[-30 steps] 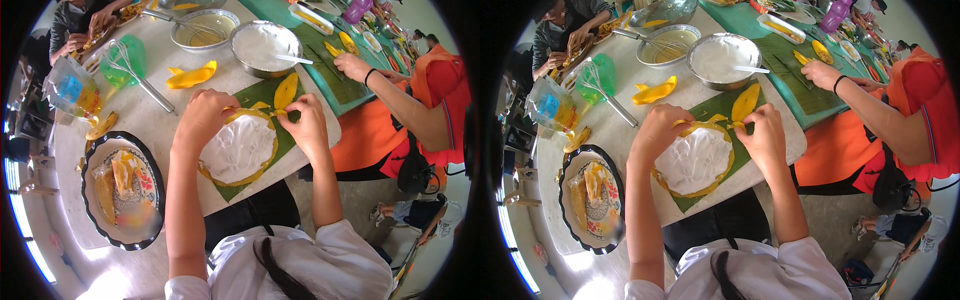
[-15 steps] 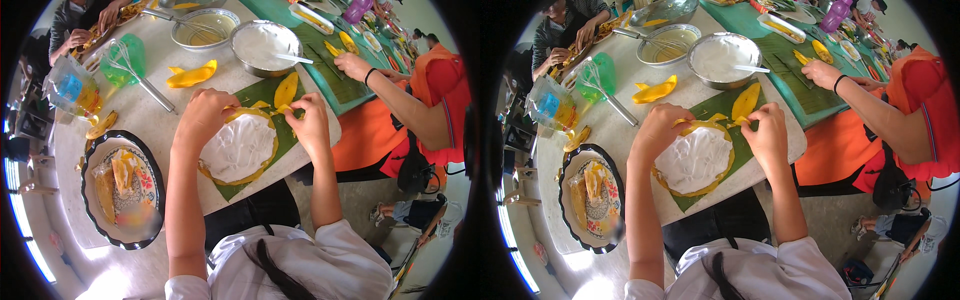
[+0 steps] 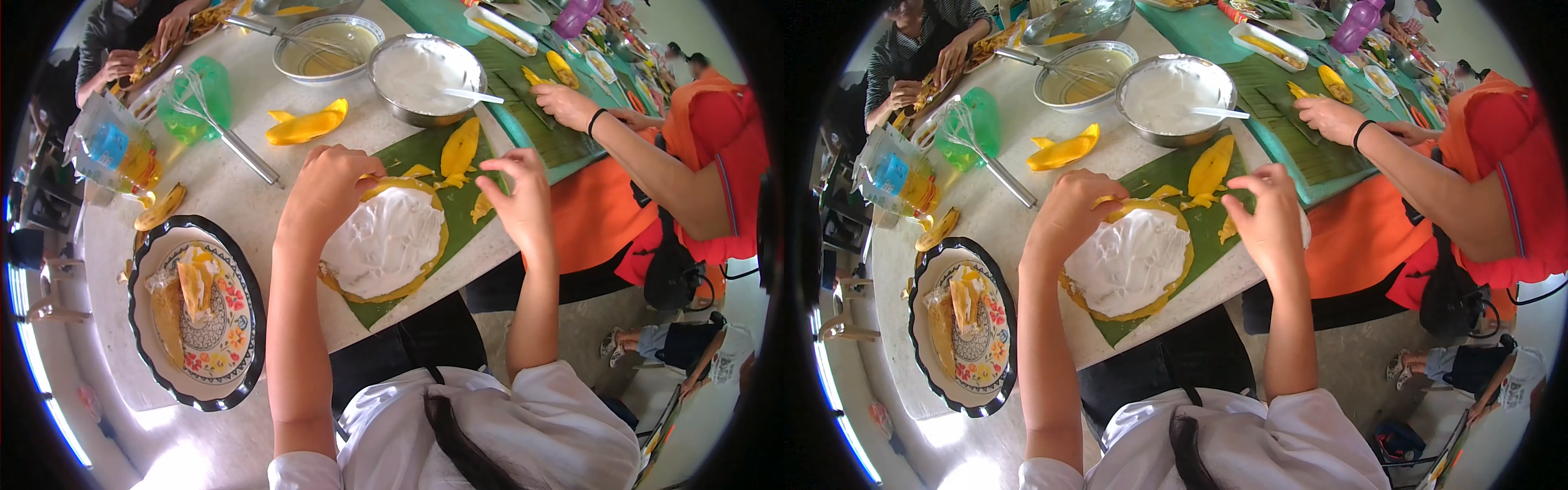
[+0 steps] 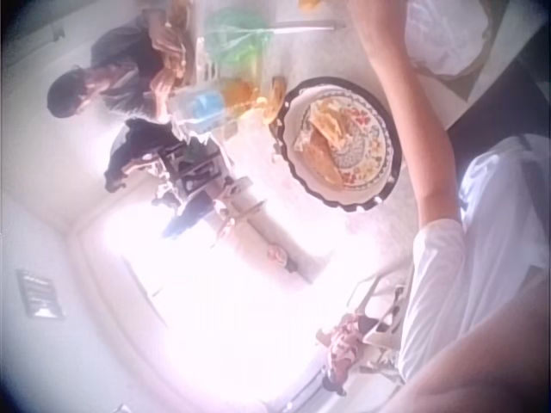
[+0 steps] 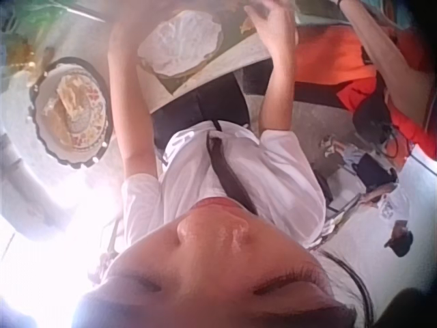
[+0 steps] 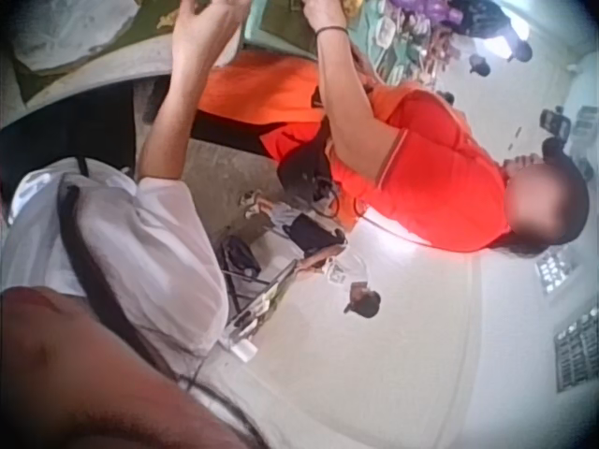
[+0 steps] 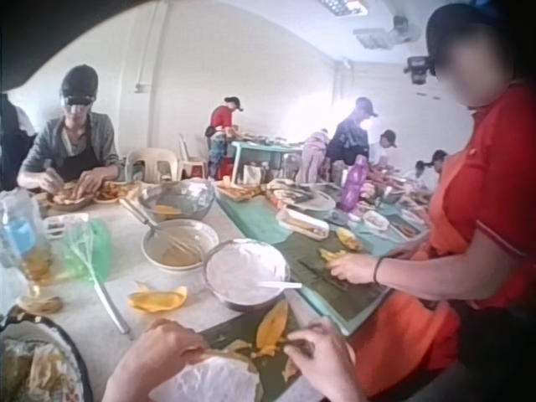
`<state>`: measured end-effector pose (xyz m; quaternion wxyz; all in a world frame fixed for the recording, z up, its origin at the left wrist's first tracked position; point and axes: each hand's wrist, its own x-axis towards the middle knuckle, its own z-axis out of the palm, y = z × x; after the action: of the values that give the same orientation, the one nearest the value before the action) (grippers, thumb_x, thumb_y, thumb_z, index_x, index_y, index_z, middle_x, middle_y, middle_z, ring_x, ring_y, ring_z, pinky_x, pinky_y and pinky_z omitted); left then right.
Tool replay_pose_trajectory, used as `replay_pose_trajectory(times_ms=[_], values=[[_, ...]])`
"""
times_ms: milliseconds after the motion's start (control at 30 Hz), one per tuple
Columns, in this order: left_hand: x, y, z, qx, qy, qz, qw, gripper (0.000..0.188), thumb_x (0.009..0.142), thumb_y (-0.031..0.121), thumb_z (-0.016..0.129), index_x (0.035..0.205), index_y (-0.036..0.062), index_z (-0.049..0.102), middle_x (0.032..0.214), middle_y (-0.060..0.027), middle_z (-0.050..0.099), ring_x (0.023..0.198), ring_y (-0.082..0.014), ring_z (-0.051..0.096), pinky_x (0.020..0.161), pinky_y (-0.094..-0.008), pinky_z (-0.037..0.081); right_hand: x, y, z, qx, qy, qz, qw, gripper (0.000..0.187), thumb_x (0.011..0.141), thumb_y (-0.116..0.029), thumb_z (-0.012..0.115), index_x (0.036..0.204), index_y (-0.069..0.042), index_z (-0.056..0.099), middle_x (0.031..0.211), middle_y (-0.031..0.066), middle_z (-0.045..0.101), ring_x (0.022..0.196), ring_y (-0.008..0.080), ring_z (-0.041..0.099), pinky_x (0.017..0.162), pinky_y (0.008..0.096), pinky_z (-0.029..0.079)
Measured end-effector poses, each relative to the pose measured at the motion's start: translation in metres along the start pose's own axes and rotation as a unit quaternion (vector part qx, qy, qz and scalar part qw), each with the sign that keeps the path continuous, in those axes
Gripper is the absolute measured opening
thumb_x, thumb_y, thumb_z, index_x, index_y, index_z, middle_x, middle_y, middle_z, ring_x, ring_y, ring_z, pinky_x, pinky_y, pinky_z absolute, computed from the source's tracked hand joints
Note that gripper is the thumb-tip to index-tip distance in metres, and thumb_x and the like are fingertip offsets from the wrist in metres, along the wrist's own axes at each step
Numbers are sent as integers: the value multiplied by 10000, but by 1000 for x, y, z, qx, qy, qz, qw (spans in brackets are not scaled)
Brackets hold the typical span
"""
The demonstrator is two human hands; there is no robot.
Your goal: The person spreads a white creamy substance onto a yellow crepe using a plastic spoon. They then place sliced mango pieces on top of the cream. The person works at a table with other people in the background.
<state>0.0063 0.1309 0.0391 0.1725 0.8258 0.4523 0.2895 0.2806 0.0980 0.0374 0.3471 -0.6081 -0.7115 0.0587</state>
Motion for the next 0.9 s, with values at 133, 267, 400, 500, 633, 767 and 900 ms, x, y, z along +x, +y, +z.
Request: replay_pose_trajectory(times_ms=[133, 267, 400, 500, 633, 767, 900], values=[[-1, 0, 0, 3, 4, 2, 1000, 133, 752, 27, 737, 885, 34, 735, 833, -107, 710, 831, -300, 646, 788, -405, 504, -2, -15, 11, -12, -38, 5, 999, 215, 736, -106, 820, 912, -38, 719, 1029, 111, 549, 1005, 304, 549, 849, 391, 484], [-2, 0, 0, 6, 6, 5, 1000, 132, 753, 35, 740, 885, 36, 736, 833, -103, 711, 825, -301, 647, 785, -405, 504, -2, -19, 23, -40, -17, -2, 999, 208, 719, -106, 829, 873, -36, 706, 1015, 103, 536, 1006, 300, 543, 846, 389, 489], [-2, 0, 0, 13, 4, 5, 1000, 130, 756, 42, 742, 886, 38, 735, 838, -97, 712, 842, -298, 643, 806, -404, 498, -2, -18, 26, -50, -12, -1, 999, 183, 717, -101, 824, 828, -33, 696, 1003, 102, 531, 1001, 297, 542, 843, 388, 491], [-3, 0, 0, 19, 4, 6, 1000, 131, 757, 47, 743, 888, 39, 733, 843, -93, 712, 858, -295, 639, 825, -403, 492, -4, -19, 28, -53, -8, -5, 999, 160, 711, -96, 818, 789, -32, 695, 1006, 103, 535, 988, 296, 544, 836, 387, 493], [-2, 1, 0, 20, -3, 1, 1000, 134, 759, 47, 742, 892, 40, 730, 845, -89, 712, 863, -294, 636, 830, -404, 490, -5, -21, 32, -60, 0, -2, 998, 144, 706, -90, 814, 755, -30, 692, 998, 102, 540, 971, 295, 546, 827, 383, 494], [-2, 2, 0, 18, -3, 3, 1000, 133, 762, 44, 739, 895, 42, 730, 843, -87, 711, 860, -293, 636, 826, -406, 491, -6, -21, 32, -68, 1, 7, 998, 140, 708, -84, 809, 765, -22, 698, 990, 103, 546, 967, 295, 547, 825, 382, 494], [-3, 1, 1, 16, -4, 1, 1000, 130, 761, 47, 740, 890, 43, 729, 841, -86, 711, 858, -292, 637, 826, -406, 492, -9, -22, 26, -66, -6, 12, 998, 137, 732, -86, 802, 791, -6, 708, 1003, 103, 557, 976, 299, 547, 831, 387, 493]])
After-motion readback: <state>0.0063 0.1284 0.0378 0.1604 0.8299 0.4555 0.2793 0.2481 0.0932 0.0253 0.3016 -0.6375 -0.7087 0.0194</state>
